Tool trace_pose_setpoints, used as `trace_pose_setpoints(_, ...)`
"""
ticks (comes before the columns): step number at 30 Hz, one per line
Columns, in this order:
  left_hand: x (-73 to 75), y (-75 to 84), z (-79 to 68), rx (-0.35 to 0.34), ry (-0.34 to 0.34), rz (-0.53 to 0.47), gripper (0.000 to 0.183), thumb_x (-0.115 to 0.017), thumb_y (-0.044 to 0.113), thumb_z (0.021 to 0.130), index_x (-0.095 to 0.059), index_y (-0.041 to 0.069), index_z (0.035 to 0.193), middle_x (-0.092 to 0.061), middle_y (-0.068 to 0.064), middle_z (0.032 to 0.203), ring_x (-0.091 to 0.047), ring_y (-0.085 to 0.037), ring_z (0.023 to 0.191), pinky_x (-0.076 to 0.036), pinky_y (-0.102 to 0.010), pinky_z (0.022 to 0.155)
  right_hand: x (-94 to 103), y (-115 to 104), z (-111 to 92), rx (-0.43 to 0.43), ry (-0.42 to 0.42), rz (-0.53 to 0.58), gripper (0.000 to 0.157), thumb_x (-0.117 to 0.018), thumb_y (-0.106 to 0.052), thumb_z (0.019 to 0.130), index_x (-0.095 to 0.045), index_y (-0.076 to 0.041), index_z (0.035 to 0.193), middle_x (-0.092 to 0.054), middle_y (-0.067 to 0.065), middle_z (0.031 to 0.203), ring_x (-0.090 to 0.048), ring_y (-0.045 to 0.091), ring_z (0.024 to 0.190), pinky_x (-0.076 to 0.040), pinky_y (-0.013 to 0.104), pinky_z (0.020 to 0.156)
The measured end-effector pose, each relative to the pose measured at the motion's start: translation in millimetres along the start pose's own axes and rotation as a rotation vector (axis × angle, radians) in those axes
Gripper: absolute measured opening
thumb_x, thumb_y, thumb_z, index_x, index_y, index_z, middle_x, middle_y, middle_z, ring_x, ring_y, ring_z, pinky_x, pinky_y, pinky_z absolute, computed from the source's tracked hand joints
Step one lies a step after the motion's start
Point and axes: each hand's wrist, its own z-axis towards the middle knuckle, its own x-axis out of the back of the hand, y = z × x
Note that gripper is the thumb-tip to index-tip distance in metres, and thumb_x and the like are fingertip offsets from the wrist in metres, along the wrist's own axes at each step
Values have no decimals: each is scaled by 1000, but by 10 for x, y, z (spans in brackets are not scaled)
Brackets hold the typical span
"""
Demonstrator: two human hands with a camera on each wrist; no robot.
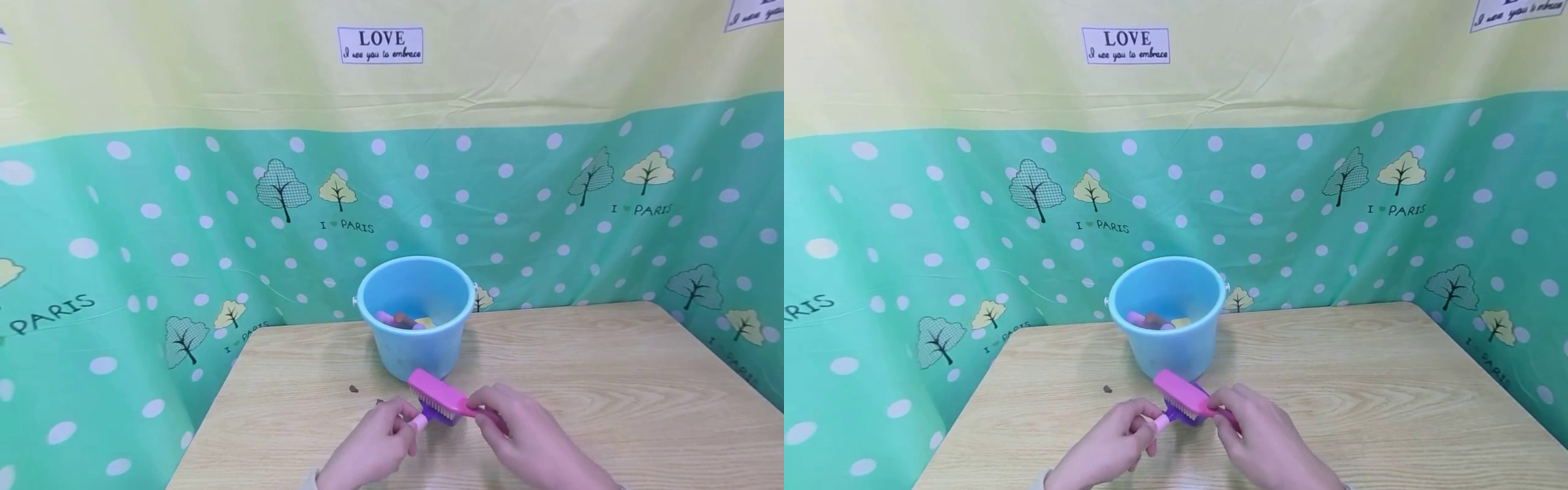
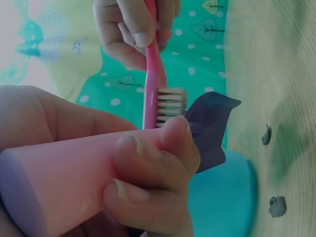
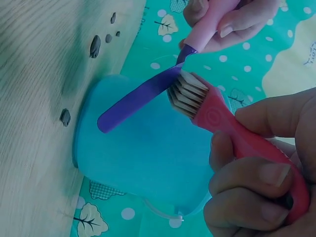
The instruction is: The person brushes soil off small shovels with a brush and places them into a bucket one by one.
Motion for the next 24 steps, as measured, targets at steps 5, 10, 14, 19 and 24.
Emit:
trace_pose_setpoints(5,6,5,8,27,-35,-121,14,-52,14,93,-58,8,104,-61,-3,72,-44,-12,49,-30,-21,40,26,31,-10,-30,-6,-16,21,-65,-11,88,-65,-28,100,-51,-19,77,-48,1,68,-42,21,59)
trace_pose_setpoints(10,32,19,4,18,-64,-215,17,-50,10,91,-60,7,104,-61,-6,72,-42,-12,47,-26,-20,36,37,55,-19,-21,65,-73,21,-66,-8,86,-65,-26,97,-50,-18,78,-45,1,65,-41,20,56)
trace_pose_setpoints(14,35,33,-3,12,-70,-236,19,-48,8,90,-60,6,105,-62,-7,73,-42,-12,47,-26,-19,36,39,74,-13,-48,95,-129,21,-66,-6,85,-65,-25,93,-49,-16,77,-42,0,61,-38,19,52)
trace_pose_setpoints(19,37,46,-5,22,-79,-224,20,-47,7,89,-60,7,104,-62,-6,72,-42,-12,47,-25,-19,35,49,110,15,-127,72,-166,19,-66,-6,84,-65,-24,90,-50,-14,75,-42,3,61,-38,21,53)
trace_pose_setpoints(24,66,44,0,44,-75,-204,18,-48,10,91,-60,8,104,-62,-5,74,-42,-12,46,-23,-20,35,66,142,32,-189,65,-180,20,-65,-5,85,-66,-24,89,-51,-13,75,-43,6,62,-38,23,55)
